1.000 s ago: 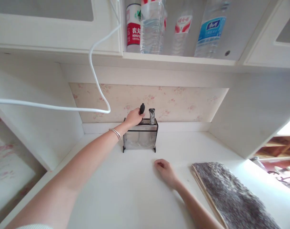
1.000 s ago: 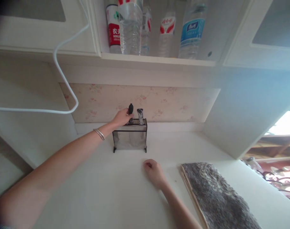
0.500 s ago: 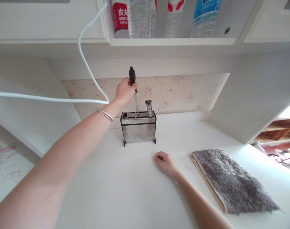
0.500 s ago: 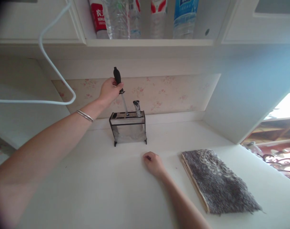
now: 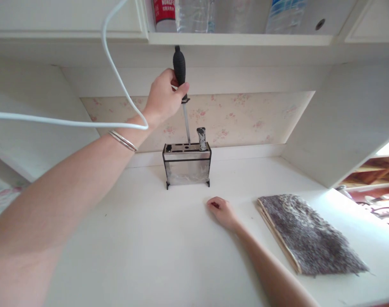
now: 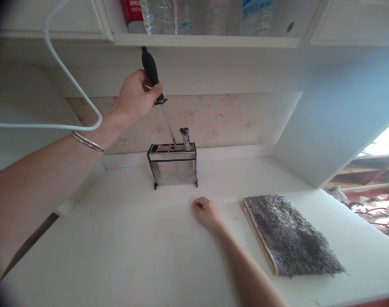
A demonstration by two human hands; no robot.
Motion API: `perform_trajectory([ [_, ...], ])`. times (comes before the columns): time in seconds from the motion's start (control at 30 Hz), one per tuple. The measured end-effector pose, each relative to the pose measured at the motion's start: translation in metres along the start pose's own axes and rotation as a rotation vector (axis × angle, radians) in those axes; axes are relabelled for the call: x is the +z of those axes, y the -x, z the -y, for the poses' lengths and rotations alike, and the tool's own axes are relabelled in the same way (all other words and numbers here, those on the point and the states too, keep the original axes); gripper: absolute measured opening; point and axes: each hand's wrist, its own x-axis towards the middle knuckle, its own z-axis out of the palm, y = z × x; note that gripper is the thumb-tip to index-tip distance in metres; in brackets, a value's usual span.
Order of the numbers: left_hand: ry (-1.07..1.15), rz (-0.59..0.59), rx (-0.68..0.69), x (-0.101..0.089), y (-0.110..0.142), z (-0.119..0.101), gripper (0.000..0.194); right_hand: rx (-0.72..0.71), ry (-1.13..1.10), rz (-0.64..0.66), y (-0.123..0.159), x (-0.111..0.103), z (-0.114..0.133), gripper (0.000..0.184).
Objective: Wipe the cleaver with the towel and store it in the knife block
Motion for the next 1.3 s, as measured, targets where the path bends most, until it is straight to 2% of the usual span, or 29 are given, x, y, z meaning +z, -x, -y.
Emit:
perform_trajectory([
  [0.1, 0.025, 0.026, 0.072, -0.015, 0.012, 0.005, 0.032, 0.009, -0.013, 0.000, 0.000, -0.001, 0.002, 0.018],
  [0.17, 0.058, 0.061, 0.123, -0.027, 0.031, 0.008, 0.042, 0.023, -0.031, -0.007, 0.001, 0.000, 0.002, 0.017],
  [0.27, 0.081, 0.089, 0.167, -0.047, 0.074, 0.009, 0.037, 0.067, -0.085, -0.025, 0.001, 0.002, 0.002, 0.018],
  [0.4, -0.037, 0.015, 0.264, -0.075, 0.138, 0.008, 0.018, 0.123, -0.206, -0.029, -0.010, 0.000, 0.008, 0.024],
  [0.47, -0.029, 0.025, 0.325, -0.091, 0.169, 0.014, 0.022, 0.121, -0.253, -0.036, -0.022, -0.008, 0.019, 0.027],
  [0.57, -0.041, 0.103, 0.401, -0.113, 0.212, 0.032, 0.032, 0.079, -0.268, -0.094, -0.049, -0.030, 0.048, 0.030],
  [0.73, -0.113, 0.217, 0.377, -0.139, 0.283, 0.061, 0.036, -0.082, -0.023, -0.225, -0.103, -0.070, 0.113, 0.038],
  [0.77, -0.125, 0.250, 0.369, -0.143, 0.297, 0.066, 0.036, -0.084, 0.027, -0.211, -0.113, -0.074, 0.125, 0.041],
  [0.87, -0.205, 0.318, 0.309, -0.150, 0.341, 0.078, 0.037, -0.014, 0.114, -0.042, -0.142, -0.081, 0.151, 0.042],
  [0.93, -0.280, 0.307, 0.257, -0.156, 0.369, 0.086, 0.039, 0.038, 0.191, 0.026, -0.158, -0.082, 0.161, 0.036],
  [1.0, -0.328, 0.307, 0.216, -0.163, 0.393, 0.093, 0.039, 0.060, 0.280, 0.030, -0.171, -0.082, 0.165, 0.026],
  [1.13, -0.341, 0.369, 0.149, -0.179, 0.425, 0.102, 0.039, 0.046, 0.254, 0.089, -0.187, -0.087, 0.169, 0.016],
  [1.3, -0.385, 0.366, 0.123, -0.193, 0.442, 0.103, 0.042, -0.028, 0.106, 0.093, -0.195, -0.106, 0.195, 0.012],
])
